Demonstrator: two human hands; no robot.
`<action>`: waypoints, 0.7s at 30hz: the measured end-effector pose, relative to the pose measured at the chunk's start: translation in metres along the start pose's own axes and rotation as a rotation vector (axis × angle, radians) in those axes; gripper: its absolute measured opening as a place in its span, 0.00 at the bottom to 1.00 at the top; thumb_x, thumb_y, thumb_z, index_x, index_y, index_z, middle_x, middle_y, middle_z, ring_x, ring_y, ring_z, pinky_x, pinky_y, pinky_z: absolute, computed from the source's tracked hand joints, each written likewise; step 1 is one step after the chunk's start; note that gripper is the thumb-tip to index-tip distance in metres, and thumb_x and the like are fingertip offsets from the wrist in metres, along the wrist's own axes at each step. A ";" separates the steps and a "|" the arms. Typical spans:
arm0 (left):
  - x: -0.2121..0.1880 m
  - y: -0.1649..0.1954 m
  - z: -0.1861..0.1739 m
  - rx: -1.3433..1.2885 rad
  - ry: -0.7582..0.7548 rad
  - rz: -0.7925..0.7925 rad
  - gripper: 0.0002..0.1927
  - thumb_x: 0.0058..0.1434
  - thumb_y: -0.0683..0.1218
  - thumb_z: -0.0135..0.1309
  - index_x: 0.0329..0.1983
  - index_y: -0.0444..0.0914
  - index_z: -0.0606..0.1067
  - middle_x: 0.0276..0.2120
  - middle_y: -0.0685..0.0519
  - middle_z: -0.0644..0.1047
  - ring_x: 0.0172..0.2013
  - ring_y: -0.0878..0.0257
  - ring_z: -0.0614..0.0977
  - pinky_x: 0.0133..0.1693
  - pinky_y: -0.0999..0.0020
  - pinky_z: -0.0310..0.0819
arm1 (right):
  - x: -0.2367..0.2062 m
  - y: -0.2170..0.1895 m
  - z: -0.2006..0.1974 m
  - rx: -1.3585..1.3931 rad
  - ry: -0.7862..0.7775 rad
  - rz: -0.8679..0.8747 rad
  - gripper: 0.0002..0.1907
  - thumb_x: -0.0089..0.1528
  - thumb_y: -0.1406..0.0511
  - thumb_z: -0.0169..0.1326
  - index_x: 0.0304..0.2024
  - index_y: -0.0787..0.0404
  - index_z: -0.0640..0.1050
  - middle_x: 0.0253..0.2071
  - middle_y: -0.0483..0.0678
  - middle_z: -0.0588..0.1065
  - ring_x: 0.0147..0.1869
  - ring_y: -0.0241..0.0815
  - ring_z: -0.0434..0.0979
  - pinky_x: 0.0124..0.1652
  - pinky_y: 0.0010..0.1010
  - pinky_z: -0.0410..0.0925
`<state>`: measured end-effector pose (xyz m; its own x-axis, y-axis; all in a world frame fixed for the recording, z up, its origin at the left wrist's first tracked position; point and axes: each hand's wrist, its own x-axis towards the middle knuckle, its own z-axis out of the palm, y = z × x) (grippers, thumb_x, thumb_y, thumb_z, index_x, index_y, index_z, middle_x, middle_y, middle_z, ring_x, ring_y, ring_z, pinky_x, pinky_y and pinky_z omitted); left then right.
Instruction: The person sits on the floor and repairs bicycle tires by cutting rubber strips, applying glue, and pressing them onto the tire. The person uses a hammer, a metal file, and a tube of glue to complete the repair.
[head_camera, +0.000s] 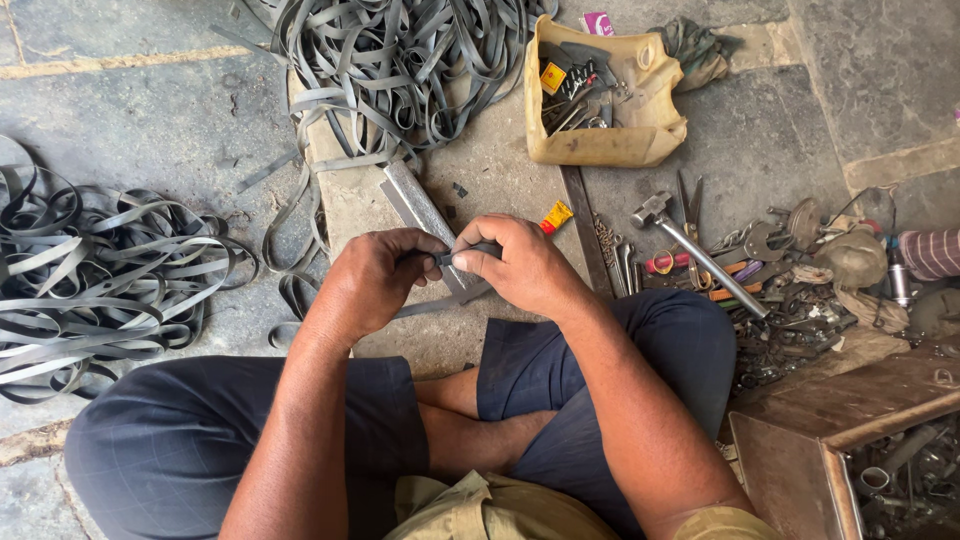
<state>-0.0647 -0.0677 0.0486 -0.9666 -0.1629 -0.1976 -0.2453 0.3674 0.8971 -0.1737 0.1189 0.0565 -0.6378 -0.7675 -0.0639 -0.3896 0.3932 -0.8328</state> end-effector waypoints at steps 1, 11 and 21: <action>0.000 -0.001 0.001 -0.008 0.003 0.014 0.12 0.61 0.39 0.55 0.48 0.38 0.81 0.30 0.52 0.85 0.32 0.65 0.86 0.37 0.68 0.79 | 0.000 0.000 0.000 0.000 -0.001 0.015 0.08 0.61 0.65 0.62 0.39 0.64 0.80 0.36 0.48 0.81 0.42 0.39 0.82 0.44 0.32 0.73; 0.002 -0.006 0.003 -0.044 0.004 0.043 0.13 0.61 0.37 0.55 0.48 0.37 0.81 0.30 0.52 0.85 0.33 0.65 0.87 0.38 0.69 0.79 | 0.002 0.004 0.002 0.013 0.002 0.049 0.09 0.60 0.64 0.63 0.39 0.64 0.81 0.34 0.49 0.81 0.40 0.38 0.82 0.43 0.31 0.73; 0.002 -0.007 0.004 -0.031 0.005 0.042 0.12 0.61 0.38 0.55 0.47 0.37 0.81 0.30 0.52 0.85 0.33 0.66 0.86 0.38 0.69 0.79 | 0.003 0.009 0.005 -0.028 0.014 0.020 0.09 0.60 0.64 0.62 0.38 0.64 0.81 0.35 0.50 0.81 0.42 0.42 0.83 0.45 0.33 0.73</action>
<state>-0.0652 -0.0675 0.0404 -0.9756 -0.1525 -0.1577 -0.2022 0.3455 0.9164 -0.1755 0.1176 0.0456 -0.6548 -0.7523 -0.0730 -0.3949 0.4229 -0.8156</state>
